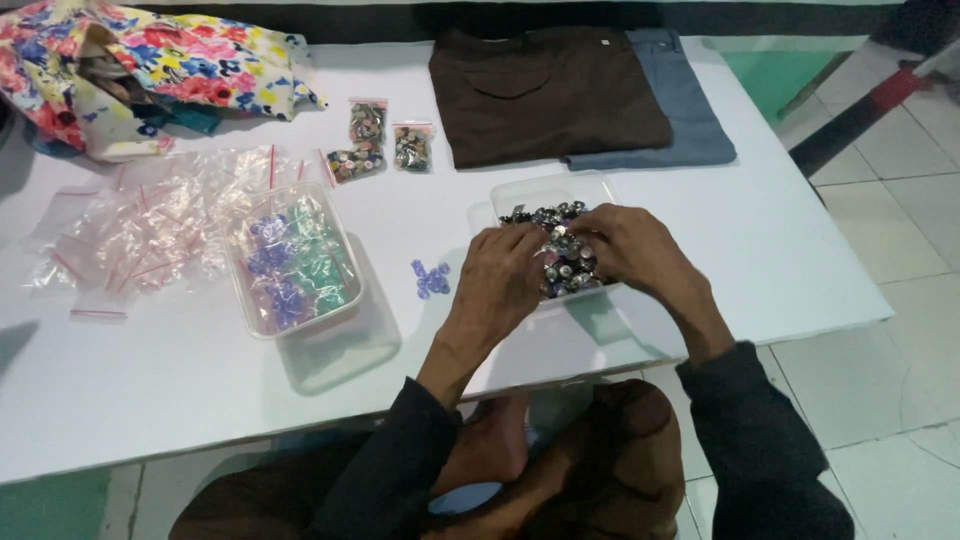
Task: The person sits at a white table and sorts small buttons from a clear plastic container. They pick out specific purple buttons, place them on the table, and then put them into small plastic bags. The person repeats this process of selecting and bagging buttons throughout the clip.
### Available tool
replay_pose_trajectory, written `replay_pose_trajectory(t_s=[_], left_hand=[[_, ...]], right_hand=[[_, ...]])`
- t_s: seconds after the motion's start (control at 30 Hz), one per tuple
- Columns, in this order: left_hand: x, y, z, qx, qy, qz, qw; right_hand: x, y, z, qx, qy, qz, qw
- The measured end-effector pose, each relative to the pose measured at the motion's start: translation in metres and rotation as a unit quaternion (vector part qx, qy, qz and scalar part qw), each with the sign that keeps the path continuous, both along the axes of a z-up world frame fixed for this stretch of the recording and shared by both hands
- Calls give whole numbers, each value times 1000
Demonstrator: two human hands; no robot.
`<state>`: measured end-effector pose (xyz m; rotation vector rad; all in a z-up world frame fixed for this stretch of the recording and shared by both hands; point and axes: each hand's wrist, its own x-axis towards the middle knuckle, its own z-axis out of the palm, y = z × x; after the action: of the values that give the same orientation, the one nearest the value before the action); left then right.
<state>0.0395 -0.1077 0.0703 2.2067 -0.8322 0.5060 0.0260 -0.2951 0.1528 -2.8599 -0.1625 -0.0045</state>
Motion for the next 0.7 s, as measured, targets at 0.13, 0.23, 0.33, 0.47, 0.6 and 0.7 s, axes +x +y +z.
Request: replay_pose_trajectory(t_s=[0.13,0.23,0.33,0.47,0.6,0.7], left_hand=[[36,-21,-30,159,77,3,984],[39,-18,-27,139,141,-34,979],[27,-18,-12,149,182,-36,971],[26,-19,-7,157,162,-42,973],[26,-18,-11,161,127,-51,977],[26,-16,-11,173,109,-80,976]], right_hand=[[33,-14,-13,-98,101,-34,989],[57,-25,-48,-181,121,-7,976],[61,-9,-46,-201,111,42,972],[45,17,13,-117,120,80,983],[69,-24,-28,-117,89,63,987],[71,-28,-46,-139,106,74,982]])
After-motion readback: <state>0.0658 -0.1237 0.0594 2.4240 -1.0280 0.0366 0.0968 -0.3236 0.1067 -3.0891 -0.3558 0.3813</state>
